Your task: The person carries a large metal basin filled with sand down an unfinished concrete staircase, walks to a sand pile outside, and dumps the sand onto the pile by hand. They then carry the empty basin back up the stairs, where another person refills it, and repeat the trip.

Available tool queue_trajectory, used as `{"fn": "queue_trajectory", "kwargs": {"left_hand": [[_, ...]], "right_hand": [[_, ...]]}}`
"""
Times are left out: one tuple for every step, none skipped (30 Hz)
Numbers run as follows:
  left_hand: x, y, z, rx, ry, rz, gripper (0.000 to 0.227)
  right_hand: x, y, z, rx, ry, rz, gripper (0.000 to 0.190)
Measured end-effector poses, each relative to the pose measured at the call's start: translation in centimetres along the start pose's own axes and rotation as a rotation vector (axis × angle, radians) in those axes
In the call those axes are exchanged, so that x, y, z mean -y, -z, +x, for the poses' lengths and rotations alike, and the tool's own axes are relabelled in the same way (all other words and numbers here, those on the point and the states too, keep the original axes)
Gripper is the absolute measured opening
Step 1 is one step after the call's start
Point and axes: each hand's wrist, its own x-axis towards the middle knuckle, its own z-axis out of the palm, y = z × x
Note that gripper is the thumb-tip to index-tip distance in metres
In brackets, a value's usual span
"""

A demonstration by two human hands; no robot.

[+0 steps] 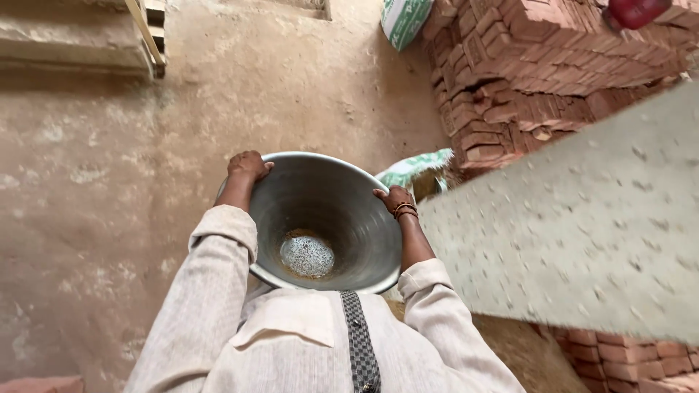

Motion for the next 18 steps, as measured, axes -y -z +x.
{"fn": "queue_trajectory", "kwargs": {"left_hand": [[0.2, 0.7, 0.9, -0.01, -0.006, 0.031, 0.068], [0.4, 1.3, 1.7, -0.021, -0.012, 0.063, 0.07], [0.7, 1.7, 2.4, -0.011, -0.008, 0.065, 0.07], [0.9, 2.1, 3.0, 0.012, 0.003, 0.055, 0.068], [1.2, 2.1, 3.4, 0.041, 0.017, 0.047, 0.067], [1.7, 1.8, 3.9, 0.056, 0.023, 0.051, 0.067], [1.8, 2.1, 4.7, 0.054, 0.027, 0.023, 0.066], [1.8, 2.3, 5.6, 0.052, 0.032, -0.005, 0.065], [2.0, 2.7, 6.6, 0.046, 0.035, -0.009, 0.065], [2.2, 3.0, 7.7, 0.048, 0.044, 0.007, 0.067], [2.6, 2.8, 8.3, 0.059, 0.058, 0.022, 0.069], [2.8, 3.1, 8.7, 0.062, 0.066, 0.017, 0.069], [3.1, 3.6, 9.3, 0.053, 0.079, 0.005, 0.067], [3.4, 4.0, 9.9, 0.043, 0.092, -0.007, 0.066], [3.4, 4.6, 10.8, 0.038, 0.102, -0.009, 0.066], [3.4, 5.1, 11.7, 0.04, 0.121, -0.024, 0.065], [3.3, 6.0, 12.8, 0.039, 0.138, -0.038, 0.064], [3.3, 6.8, 14.1, 0.03, 0.146, -0.04, 0.064]], "right_hand": [[0.9, 0.4, 0.8, 0.013, -0.028, 0.001, 0.073], [1.8, 0.7, 1.6, 0.025, -0.056, 0.001, 0.073], [2.2, 0.7, 2.4, 0.035, -0.058, 0.001, 0.073], [2.6, 0.6, 3.2, 0.019, -0.032, -0.018, 0.073], [2.8, 0.2, 3.7, 0.008, -0.007, -0.037, 0.073], [3.5, 0.3, 3.6, 0.024, -0.011, -0.037, 0.073], [4.3, 1.0, 4.2, 0.062, -0.041, -0.004, 0.071], [5.1, 1.8, 4.7, 0.101, -0.071, 0.028, 0.069], [5.5, 1.8, 6.2, 0.097, -0.065, 0.026, 0.069], [5.9, 1.8, 7.6, 0.086, -0.05, 0.018, 0.068], [6.1, 1.3, 8.6, 0.084, -0.035, 0.008, 0.067], [6.4, 1.2, 9.7, 0.09, -0.029, 0.003, 0.067], [6.9, 1.1, 11.0, 0.085, -0.008, 0.002, 0.067], [7.4, 0.9, 12.3, 0.08, 0.012, 0.001, 0.067], [7.9, 0.8, 14.0, 0.081, 0.024, 0.001, 0.067], [8.3, 0.6, 15.6, 0.086, 0.037, 0.001, 0.067], [8.8, 0.7, 17.5, 0.087, 0.051, 0.004, 0.067], [9.5, 0.7, 19.4, 0.085, 0.062, 0.006, 0.067]]}}
